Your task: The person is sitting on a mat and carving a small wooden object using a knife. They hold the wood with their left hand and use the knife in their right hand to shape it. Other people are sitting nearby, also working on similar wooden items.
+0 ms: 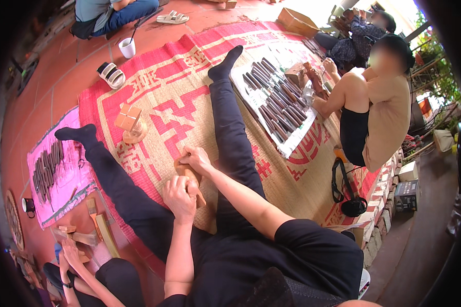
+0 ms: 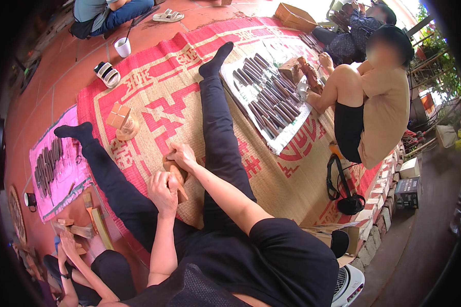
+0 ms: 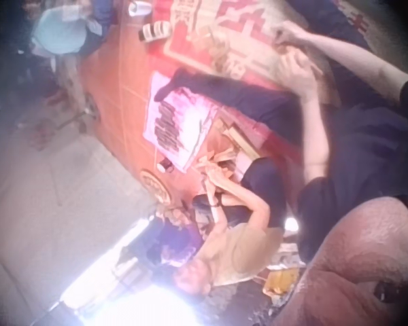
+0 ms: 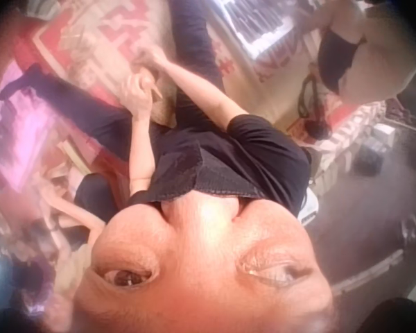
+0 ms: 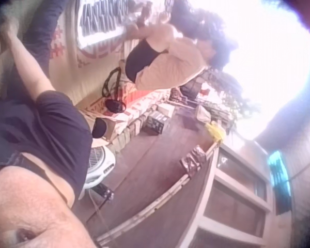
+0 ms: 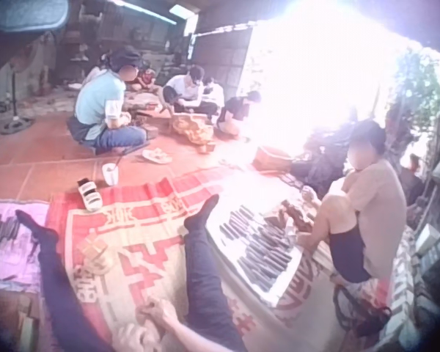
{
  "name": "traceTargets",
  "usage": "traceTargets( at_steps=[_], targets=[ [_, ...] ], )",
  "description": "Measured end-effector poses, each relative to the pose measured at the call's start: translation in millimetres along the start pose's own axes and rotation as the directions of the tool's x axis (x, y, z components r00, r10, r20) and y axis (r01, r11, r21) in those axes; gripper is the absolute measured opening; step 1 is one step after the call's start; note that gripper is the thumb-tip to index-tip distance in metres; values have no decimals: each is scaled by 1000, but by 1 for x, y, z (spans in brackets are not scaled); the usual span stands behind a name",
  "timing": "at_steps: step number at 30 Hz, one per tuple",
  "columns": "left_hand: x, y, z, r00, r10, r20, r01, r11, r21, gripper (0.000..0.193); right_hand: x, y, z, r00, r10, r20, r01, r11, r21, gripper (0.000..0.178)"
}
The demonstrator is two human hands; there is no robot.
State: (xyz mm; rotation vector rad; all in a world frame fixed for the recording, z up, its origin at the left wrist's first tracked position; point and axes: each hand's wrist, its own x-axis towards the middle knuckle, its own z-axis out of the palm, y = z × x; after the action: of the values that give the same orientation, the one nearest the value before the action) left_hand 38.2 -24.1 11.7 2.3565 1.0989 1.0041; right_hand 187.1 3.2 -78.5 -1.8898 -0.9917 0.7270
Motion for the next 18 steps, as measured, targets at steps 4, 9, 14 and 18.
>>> traceTargets(
  at_steps=[4, 9, 14, 18],
  targets=[
    [-4, 1, -1, 1000, 9, 6, -9, 1000, -13, 27, 26, 10, 2, 991, 91, -102, -100, 992, -81, 18],
    [-4, -1, 0, 1000, -24, -10, 24, 1000, 3, 30, 5, -2, 3, 986, -147, 78, 145, 989, 38, 21],
    [2, 2, 1, 1000, -1, 25, 1, 1000, 3, 32, 14, 8, 7, 995, -99, 24, 102, 983, -152, 21],
    [-3, 6, -6, 998, -3, 60, 3, 1000, -8, 30, 34, 12, 2, 996, 79, -51, -86, 980, -179, 19]
  ],
)
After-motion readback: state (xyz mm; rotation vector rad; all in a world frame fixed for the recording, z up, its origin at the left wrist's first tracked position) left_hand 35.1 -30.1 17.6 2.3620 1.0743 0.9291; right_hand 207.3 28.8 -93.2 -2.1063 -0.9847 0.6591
